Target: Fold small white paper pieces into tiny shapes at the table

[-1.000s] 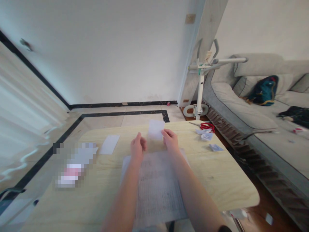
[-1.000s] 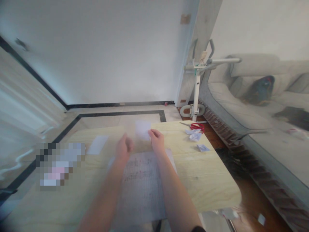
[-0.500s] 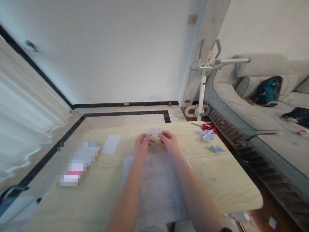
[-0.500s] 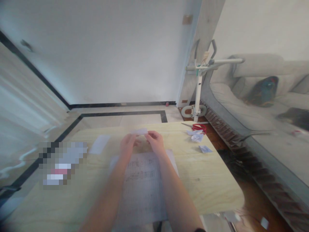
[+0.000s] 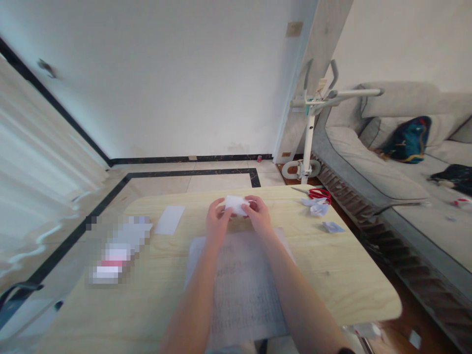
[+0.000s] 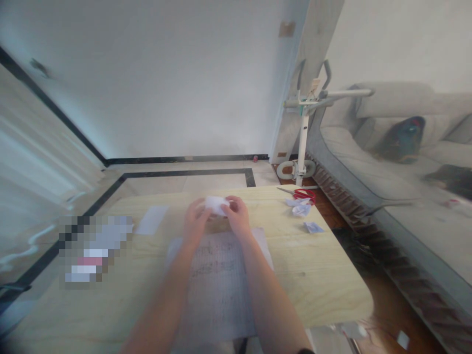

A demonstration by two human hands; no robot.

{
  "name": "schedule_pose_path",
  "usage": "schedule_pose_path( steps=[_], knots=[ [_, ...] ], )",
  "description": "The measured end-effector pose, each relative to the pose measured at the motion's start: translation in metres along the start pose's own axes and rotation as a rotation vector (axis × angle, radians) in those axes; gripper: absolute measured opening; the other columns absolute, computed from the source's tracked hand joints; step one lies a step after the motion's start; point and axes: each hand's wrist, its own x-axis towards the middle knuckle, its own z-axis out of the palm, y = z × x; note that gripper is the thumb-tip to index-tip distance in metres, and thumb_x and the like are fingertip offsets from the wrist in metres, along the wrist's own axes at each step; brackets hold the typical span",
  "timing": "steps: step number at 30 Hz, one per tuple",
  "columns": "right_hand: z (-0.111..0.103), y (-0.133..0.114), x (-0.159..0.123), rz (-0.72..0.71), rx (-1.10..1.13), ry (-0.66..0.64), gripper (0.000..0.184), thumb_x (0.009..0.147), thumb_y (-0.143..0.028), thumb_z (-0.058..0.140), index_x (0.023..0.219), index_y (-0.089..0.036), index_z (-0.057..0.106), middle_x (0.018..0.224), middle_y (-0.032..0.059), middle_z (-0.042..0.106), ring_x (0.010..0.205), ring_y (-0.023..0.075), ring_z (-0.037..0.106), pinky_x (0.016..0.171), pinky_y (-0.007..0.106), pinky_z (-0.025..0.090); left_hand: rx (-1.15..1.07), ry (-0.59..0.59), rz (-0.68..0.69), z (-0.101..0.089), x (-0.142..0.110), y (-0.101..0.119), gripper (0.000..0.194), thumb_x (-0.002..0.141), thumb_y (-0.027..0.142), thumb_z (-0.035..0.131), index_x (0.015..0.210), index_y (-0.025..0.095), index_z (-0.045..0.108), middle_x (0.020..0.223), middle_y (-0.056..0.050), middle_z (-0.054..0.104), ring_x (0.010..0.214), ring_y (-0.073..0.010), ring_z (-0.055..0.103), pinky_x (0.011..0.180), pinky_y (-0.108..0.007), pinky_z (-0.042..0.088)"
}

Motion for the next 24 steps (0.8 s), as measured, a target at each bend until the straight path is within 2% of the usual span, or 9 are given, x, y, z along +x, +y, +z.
schedule_pose_path(
  steps=[3,7,12,16,24],
  knots=[
    [-0.0015,0.0022,0.0004,-0.032,-0.039,0.017,0.044,0.067,-0.031,0.065,0.108,-0.022,0.054,0.062,-0.0046,0.054,0.057,0.012,0.051,0.052,0.023,0.042,-0.006,0.004,-0.033,0.0006,-0.0001,0.0006,0.052,0.069,0.037,0.066,0.115,0.015,0.054,0.085,-0.007,0.069,0.067,-0.0163,0.065,0.06,-0.026,0.051],
    [-0.0029,0.0045,0.0016,-0.051,-0.077,0.002,0.042,0.068,-0.03,0.064,0.108,-0.02,0.056,0.058,-0.0055,0.051,0.053,0.0109,0.046,0.052,0.023,0.038,0.039,0.018,-0.029,0.0014,-0.0001,0.0025,0.035,0.07,0.04,0.064,0.091,0.012,0.066,0.083,-0.008,0.068,0.072,-0.0176,0.063,0.058,-0.026,0.052],
    [-0.0026,0.0041,0.0023,-0.003,-0.078,-0.021,0.028,0.066,-0.036,0.066,0.087,-0.017,0.065,0.07,0.0001,0.061,0.063,0.0136,0.053,0.059,0.025,0.041,0.05,0.014,-0.027,0.0008,0.0007,0.0019,0.035,0.069,0.043,0.065,0.084,0.012,0.068,0.078,-0.007,0.067,0.071,-0.0165,0.061,0.057,-0.024,0.051],
    [-0.0028,0.0037,0.0008,0.025,-0.142,-0.032,0.024,0.068,-0.039,0.065,0.071,-0.016,0.065,0.061,-0.0008,0.059,0.057,0.0129,0.05,0.054,0.024,0.037,0.05,0.011,-0.037,-0.0001,0.0015,0.0001,0.037,0.068,0.045,0.066,0.086,0.013,0.069,0.08,-0.006,0.067,0.071,-0.0163,0.06,0.056,-0.024,0.05],
    [-0.0024,0.0015,-0.0024,0.007,-0.221,-0.102,0.024,0.07,-0.04,0.063,0.069,-0.015,0.066,0.059,-0.0009,0.057,0.056,0.0127,0.047,0.053,0.024,0.034,0.11,0.025,-0.036,-0.0012,0.0018,0.0014,0.033,0.071,0.043,0.062,0.081,0.013,0.07,0.073,-0.005,0.064,0.069,-0.0161,0.057,0.056,-0.024,0.048]
  ],
)
